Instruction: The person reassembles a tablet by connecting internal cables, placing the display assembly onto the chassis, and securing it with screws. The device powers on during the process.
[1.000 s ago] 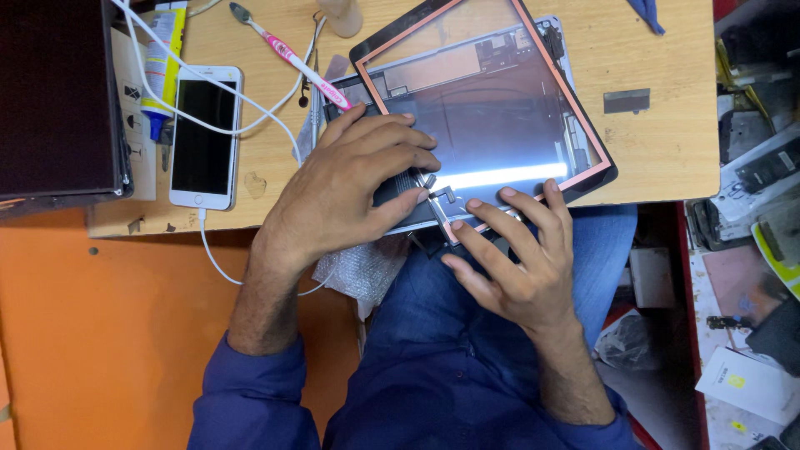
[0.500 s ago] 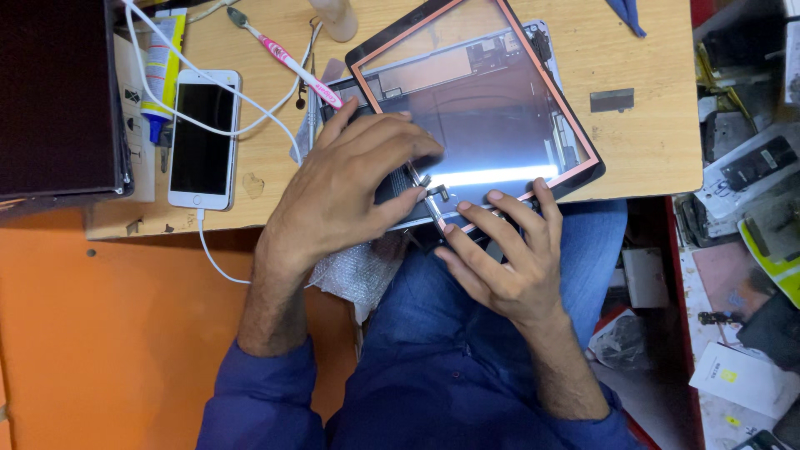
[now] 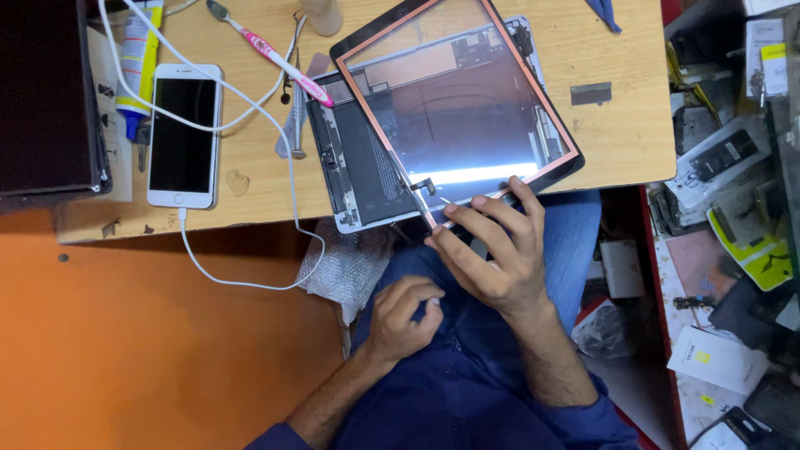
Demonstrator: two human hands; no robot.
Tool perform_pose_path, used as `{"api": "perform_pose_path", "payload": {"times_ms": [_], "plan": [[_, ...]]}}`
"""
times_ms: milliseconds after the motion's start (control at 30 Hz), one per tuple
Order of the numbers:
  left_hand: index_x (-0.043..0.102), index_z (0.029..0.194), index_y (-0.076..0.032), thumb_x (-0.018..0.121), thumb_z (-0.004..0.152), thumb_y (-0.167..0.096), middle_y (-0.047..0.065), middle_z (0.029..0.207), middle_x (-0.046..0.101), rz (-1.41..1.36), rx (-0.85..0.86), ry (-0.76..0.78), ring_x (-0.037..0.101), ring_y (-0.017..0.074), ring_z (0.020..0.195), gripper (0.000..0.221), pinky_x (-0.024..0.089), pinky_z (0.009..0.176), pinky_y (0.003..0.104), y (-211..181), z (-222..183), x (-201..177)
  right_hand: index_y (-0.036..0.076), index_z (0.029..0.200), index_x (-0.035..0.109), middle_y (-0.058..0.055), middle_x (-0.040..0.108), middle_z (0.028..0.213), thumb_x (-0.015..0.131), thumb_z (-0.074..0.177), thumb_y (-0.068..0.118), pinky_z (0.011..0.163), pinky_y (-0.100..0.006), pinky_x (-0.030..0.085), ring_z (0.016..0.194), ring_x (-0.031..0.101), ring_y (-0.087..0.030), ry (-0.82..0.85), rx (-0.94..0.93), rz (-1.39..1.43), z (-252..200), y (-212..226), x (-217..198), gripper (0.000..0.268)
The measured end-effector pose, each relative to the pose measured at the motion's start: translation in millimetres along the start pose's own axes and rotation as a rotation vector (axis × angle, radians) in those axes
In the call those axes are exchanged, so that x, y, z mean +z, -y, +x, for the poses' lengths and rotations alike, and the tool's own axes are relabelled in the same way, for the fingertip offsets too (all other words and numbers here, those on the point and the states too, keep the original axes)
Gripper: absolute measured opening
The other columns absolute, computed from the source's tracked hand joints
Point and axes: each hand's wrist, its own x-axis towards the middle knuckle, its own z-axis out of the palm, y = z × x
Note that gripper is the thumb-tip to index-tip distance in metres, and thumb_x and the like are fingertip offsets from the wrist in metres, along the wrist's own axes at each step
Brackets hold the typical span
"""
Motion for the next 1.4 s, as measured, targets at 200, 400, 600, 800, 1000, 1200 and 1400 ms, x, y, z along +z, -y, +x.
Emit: {"api": "perform_pose_path", "payload": {"times_ms": [200,400,600,800,1000,1200,1400], "plan": [[0.068,0.098,-0.005,0.071,0.084,-0.002,0.009,0.097,0.071,-0.035,-0.083,0.237,0.072,0.027,0.081,0.015,0.059,0.071,0.038,31.4,-31.2,40.5,0.024,0.116,0.065,0.0,0.058,0.122,0.095,0.085,0.035,0.119,-0.057,0.041,0.126,0.047,-0.023,-0.097,0.084,-0.034,-20.2,-3.0,-19.7,0.045],[0.07,0.102,-0.006,0.071,0.088,-0.007,0.011,0.095,0.071,-0.056,-0.433,0.301,0.072,0.0285,0.072,0.014,0.056,0.062,0.039,70.9,-31.2,67.9,0.024,0.121,0.055,-0.003,0.05,0.124,0.095,0.084,0.043,0.119,-0.052,0.045,0.125,0.045,-0.025,-0.098,0.189,-0.068,-44.6,-16.0,-21.6,0.058],[0.068,0.111,-0.005,0.07,0.084,-0.007,0.011,0.101,0.072,-0.089,-0.463,0.256,0.073,0.0237,0.067,0.027,0.058,0.056,0.035,84.4,-21.6,73.3,0.014,0.118,0.05,-0.008,0.044,0.117,0.082,0.082,0.054,0.106,-0.048,0.057,0.116,0.049,-0.026,-0.353,0.283,0.006,-59.3,-21.1,-6.1,0.063],[0.068,0.108,-0.006,0.071,0.083,-0.009,0.009,0.101,0.073,-0.085,-0.394,0.269,0.07,0.0199,0.061,0.025,0.055,0.053,0.034,89.8,-17.6,75.5,0.001,0.1,0.061,-0.013,0.066,0.098,0.072,0.096,0.013,0.083,-0.04,0.052,0.091,0.063,-0.032,-0.207,0.6,0.022,-70.4,-16.4,5.7,0.017],[0.068,0.091,-0.007,0.075,0.08,-0.01,0.006,0.085,0.068,-0.083,-0.32,0.234,0.069,0.0221,0.063,0.013,0.053,0.054,0.034,85.2,-20.8,71.3,0.001,0.095,0.061,-0.014,0.065,0.094,0.071,0.086,0.006,0.081,-0.044,0.047,0.088,0.061,-0.035,-0.17,0.519,-0.058,-58.5,-17.8,14.0,0.014],[0.067,0.091,-0.006,0.07,0.092,-0.012,0.006,0.084,0.068,-0.079,-0.024,0.16,0.069,0.0202,0.066,0.007,0.054,0.058,0.033,39.4,-4.5,27.3,0.003,0.098,0.064,-0.012,0.069,0.098,0.072,0.091,0.003,0.081,-0.042,0.046,0.091,0.063,-0.032,-0.172,0.525,-0.035,-67.7,-7.0,9.6,0.01],[0.064,0.1,-0.005,0.064,0.095,-0.018,0.003,0.083,0.071,0.086,0.619,-0.208,0.07,0.0164,0.063,0.014,0.056,0.055,0.032,-27.8,80.6,-68.1,0.004,0.096,0.066,-0.01,0.069,0.096,0.074,0.09,0.003,0.083,-0.043,0.047,0.09,0.064,-0.03,-0.193,0.501,-0.019,-63.0,-0.2,-0.4,0.01]]}}
